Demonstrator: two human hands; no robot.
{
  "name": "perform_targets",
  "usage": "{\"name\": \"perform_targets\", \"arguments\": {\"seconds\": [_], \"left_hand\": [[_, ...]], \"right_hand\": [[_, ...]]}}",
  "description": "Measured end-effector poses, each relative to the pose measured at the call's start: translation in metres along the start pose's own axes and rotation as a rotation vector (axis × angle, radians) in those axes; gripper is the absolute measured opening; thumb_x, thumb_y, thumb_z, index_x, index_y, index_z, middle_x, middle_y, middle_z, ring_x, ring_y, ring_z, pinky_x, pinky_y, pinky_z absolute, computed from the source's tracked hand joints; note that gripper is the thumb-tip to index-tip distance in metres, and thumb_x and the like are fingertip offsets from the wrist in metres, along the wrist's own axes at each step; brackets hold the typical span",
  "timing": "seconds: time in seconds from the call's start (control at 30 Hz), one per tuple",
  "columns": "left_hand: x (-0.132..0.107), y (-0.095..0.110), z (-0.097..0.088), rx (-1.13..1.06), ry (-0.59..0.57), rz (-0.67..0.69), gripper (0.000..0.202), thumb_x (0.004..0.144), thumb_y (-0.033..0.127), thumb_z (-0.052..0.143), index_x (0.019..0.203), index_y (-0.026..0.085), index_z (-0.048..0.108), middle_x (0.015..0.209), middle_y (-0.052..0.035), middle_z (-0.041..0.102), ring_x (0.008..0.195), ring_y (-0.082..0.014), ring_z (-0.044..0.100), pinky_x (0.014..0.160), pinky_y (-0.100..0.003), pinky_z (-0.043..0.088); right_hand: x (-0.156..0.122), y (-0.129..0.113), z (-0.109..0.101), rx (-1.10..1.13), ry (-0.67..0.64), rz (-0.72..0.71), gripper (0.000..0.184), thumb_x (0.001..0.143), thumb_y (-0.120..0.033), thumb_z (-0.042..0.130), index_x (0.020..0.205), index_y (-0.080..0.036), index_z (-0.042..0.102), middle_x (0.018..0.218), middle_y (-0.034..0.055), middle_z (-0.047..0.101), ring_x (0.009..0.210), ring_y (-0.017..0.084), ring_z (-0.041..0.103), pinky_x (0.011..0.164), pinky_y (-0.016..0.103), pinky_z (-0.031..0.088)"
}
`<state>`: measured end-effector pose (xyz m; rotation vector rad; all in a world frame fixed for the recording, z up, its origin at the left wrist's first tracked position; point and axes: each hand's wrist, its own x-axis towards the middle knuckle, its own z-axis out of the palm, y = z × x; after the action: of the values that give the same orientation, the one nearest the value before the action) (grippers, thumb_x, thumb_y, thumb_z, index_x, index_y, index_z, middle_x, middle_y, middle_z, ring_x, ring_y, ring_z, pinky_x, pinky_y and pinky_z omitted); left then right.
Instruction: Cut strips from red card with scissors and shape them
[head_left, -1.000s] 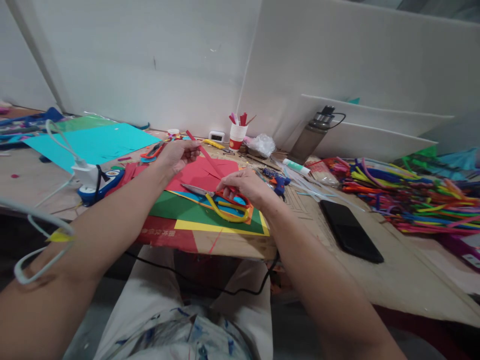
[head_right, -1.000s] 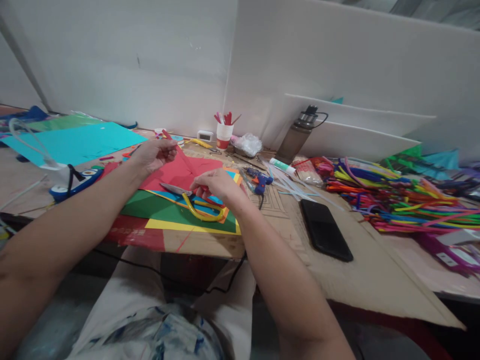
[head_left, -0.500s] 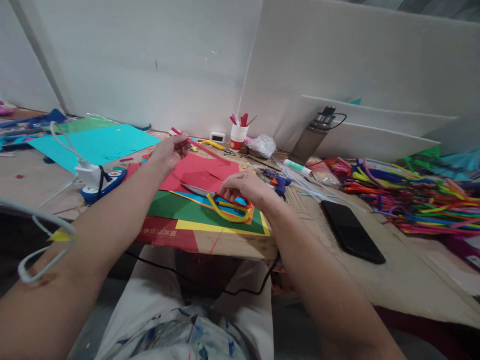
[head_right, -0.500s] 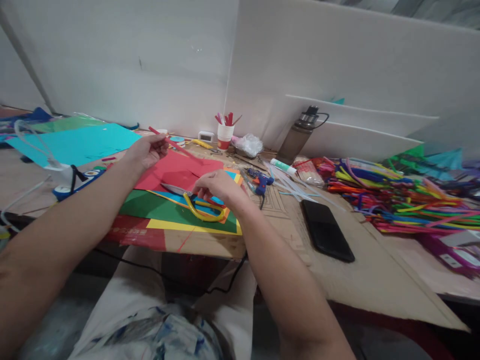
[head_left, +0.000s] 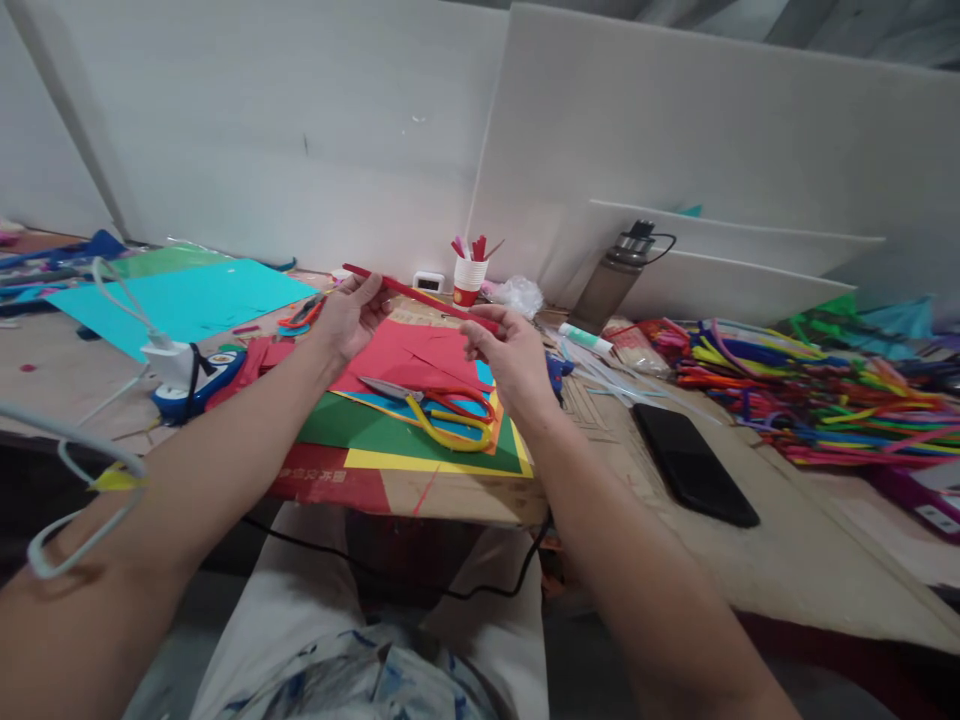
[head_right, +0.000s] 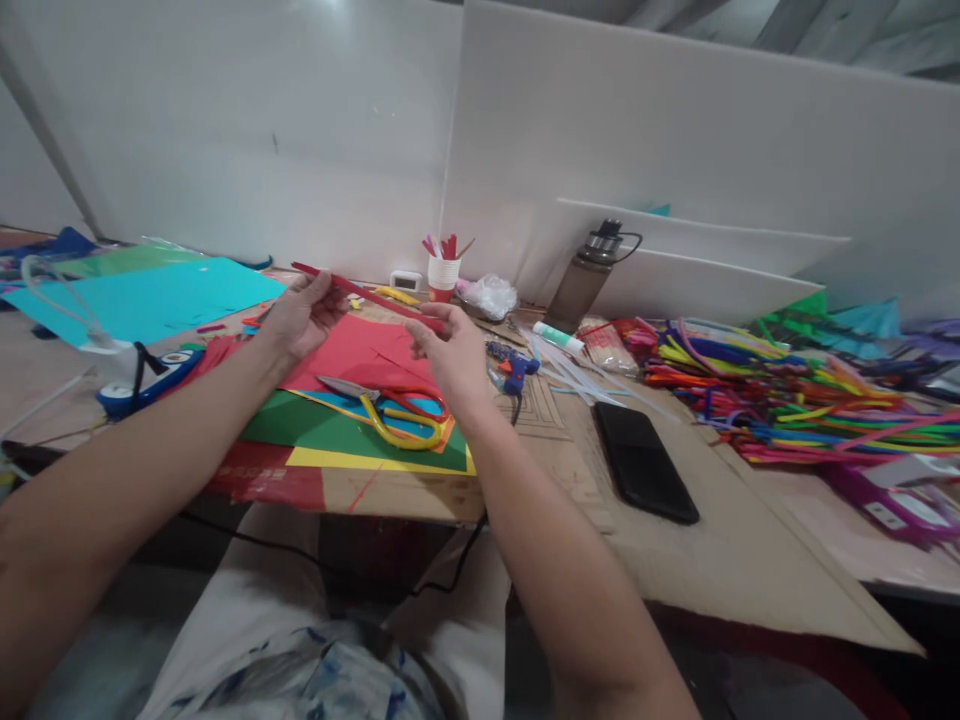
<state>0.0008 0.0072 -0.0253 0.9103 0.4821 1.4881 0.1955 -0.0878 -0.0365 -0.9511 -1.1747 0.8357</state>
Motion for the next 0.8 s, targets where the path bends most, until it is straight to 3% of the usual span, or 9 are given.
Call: {"name": "perform_targets", "arguments": {"seconds": [0.17, 0.27, 0.37, 0.43, 0.5, 0.6, 0.7, 0.8], "left_hand": [[-0.010, -0.001, 0.005, 0.062, -0.081, -0.046, 0.011, 0.083, 0.016, 0.069, 0.074, 0.013, 0.064, 0.068, -0.0011, 0.070, 0.059, -0.0092, 0.066, 0.060, -0.020, 0.053], [-0.009, -0.001, -0.004, 0.185, -0.225, -0.072, 0.007, 0.076, 0.014, 0.075, 0.078, 0.012, 0.069, 0.074, -0.0033, 0.073, 0.059, -0.0093, 0.066, 0.062, -0.022, 0.053], [0.000, 0.000, -0.021, 0.424, -0.370, -0.176, 0.027, 0.066, 0.008, 0.080, 0.091, 0.012, 0.072, 0.087, -0.0086, 0.075, 0.077, -0.0145, 0.071, 0.072, -0.023, 0.054], [0.006, 0.003, -0.029, 0.461, -0.347, -0.190, 0.027, 0.065, 0.005, 0.077, 0.091, 0.012, 0.073, 0.090, -0.0084, 0.075, 0.079, -0.0134, 0.071, 0.072, -0.021, 0.053], [0.009, 0.007, -0.031, 0.404, -0.270, -0.208, 0.018, 0.075, 0.009, 0.071, 0.092, 0.013, 0.073, 0.094, -0.0079, 0.075, 0.080, -0.0122, 0.070, 0.072, -0.020, 0.053], [-0.001, 0.013, -0.016, 0.409, -0.319, -0.364, 0.023, 0.091, 0.028, 0.057, 0.098, 0.012, 0.073, 0.092, -0.0119, 0.075, 0.080, -0.0165, 0.071, 0.071, -0.026, 0.055], [-0.025, 0.012, 0.011, 0.430, -0.599, -0.481, 0.052, 0.095, 0.051, 0.044, 0.099, 0.009, 0.073, 0.091, -0.0177, 0.075, 0.080, -0.0221, 0.072, 0.077, -0.034, 0.056], [-0.048, 0.007, 0.031, 0.456, -0.803, -0.542, 0.048, 0.089, 0.052, 0.055, 0.100, 0.008, 0.072, 0.079, -0.0164, 0.073, 0.068, -0.0210, 0.070, 0.065, -0.032, 0.055]], "right_hand": [[0.005, -0.002, -0.004, 0.099, 0.095, -0.084, 0.019, 0.072, -0.032, 0.072, 0.083, -0.019, 0.064, 0.069, -0.0024, 0.064, 0.058, 0.009, 0.055, 0.057, 0.024, 0.048], [0.009, -0.003, -0.009, 0.141, 0.096, -0.123, 0.017, 0.073, -0.032, 0.071, 0.082, -0.020, 0.065, 0.070, -0.0025, 0.062, 0.060, 0.009, 0.054, 0.056, 0.023, 0.046], [0.014, -0.007, -0.017, 0.119, 0.049, -0.164, 0.018, 0.075, -0.035, 0.072, 0.084, -0.021, 0.065, 0.071, -0.0025, 0.060, 0.062, 0.009, 0.053, 0.058, 0.023, 0.044], [0.016, -0.011, -0.024, 0.085, -0.036, -0.188, 0.020, 0.076, -0.039, 0.073, 0.084, -0.022, 0.065, 0.072, -0.0024, 0.059, 0.064, 0.010, 0.052, 0.060, 0.024, 0.044], [0.017, -0.015, -0.029, 0.057, -0.150, -0.218, 0.021, 0.076, -0.042, 0.074, 0.083, -0.023, 0.066, 0.075, -0.0018, 0.060, 0.068, 0.011, 0.054, 0.064, 0.025, 0.045], [0.013, -0.021, -0.030, 0.024, -0.306, -0.273, 0.020, 0.077, -0.041, 0.075, 0.083, -0.023, 0.067, 0.084, -0.0006, 0.063, 0.077, 0.012, 0.056, 0.073, 0.027, 0.046], [0.007, -0.026, -0.027, -0.019, -0.408, -0.311, 0.018, 0.079, -0.040, 0.074, 0.082, -0.023, 0.068, 0.087, 0.0003, 0.063, 0.085, 0.014, 0.057, 0.081, 0.030, 0.046], [0.003, -0.027, -0.022, -0.045, -0.457, -0.313, 0.019, 0.080, -0.041, 0.073, 0.080, -0.023, 0.068, 0.086, 0.0009, 0.064, 0.087, 0.015, 0.057, 0.085, 0.032, 0.046]]}}
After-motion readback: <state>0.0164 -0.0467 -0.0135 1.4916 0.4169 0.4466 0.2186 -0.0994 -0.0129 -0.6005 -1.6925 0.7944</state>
